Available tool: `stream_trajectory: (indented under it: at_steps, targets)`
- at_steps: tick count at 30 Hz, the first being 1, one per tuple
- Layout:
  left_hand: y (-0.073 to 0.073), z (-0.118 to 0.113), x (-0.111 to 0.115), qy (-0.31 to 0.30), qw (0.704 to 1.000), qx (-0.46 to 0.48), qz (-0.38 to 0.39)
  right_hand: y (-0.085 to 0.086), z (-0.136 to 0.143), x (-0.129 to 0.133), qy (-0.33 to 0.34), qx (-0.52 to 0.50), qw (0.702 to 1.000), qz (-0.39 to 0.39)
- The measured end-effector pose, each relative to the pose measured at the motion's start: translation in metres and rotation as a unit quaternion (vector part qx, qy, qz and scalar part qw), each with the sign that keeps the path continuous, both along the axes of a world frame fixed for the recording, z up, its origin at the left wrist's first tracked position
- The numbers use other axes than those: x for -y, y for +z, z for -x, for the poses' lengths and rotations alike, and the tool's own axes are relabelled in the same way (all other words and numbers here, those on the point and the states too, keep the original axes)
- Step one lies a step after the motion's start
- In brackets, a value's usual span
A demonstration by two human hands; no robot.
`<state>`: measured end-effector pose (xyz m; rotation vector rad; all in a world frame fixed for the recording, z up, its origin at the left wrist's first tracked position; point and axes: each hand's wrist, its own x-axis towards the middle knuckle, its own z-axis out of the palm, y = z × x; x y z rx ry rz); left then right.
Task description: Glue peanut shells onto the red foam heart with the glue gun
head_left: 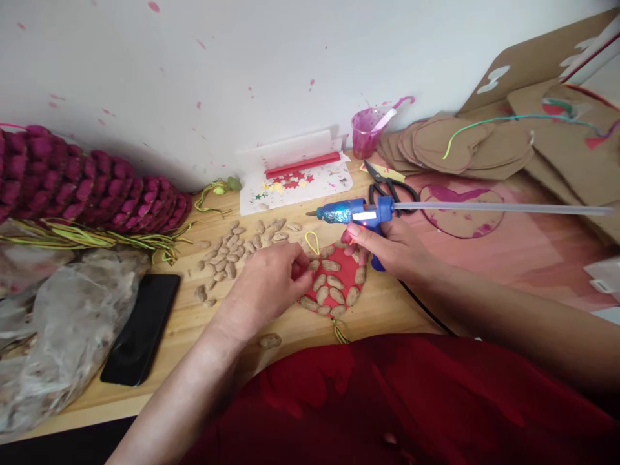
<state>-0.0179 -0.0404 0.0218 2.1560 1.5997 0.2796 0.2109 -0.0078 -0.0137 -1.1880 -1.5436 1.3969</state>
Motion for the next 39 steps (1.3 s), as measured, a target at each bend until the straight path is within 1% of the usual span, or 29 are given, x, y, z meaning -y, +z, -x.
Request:
stream_trajectory:
  at_steps: [7,13,19,25,39]
  targets:
    - [-0.0051,-0.0008,0.0013,-0.009,1.000,-0.008,-0.015,-0.0001,0.0019,-0.0007,-0.002,-0.002,1.000,0.014]
    - [-0.0067,-0.0021,0.0033,-0.007,1.000,-0.022,-0.019,-0.0047,0.0008,-0.0014,0.006,0.005,1.000,-0.002]
    - [-0.0072,-0.0039,0.0031,-0.002,0.999,-0.036,-0.012,-0.0018,0.0014,-0.0006,0.003,0.009,1.000,0.008]
    - [-0.0086,-0.0031,0.0029,-0.003,0.999,-0.030,-0.016,-0.0020,0.0012,-0.0005,0.005,0.007,1.000,0.009]
    - [-0.0046,-0.0057,0.0031,-0.003,1.000,-0.027,-0.007,-0.0031,0.0016,-0.0010,0.004,0.008,1.000,0.007]
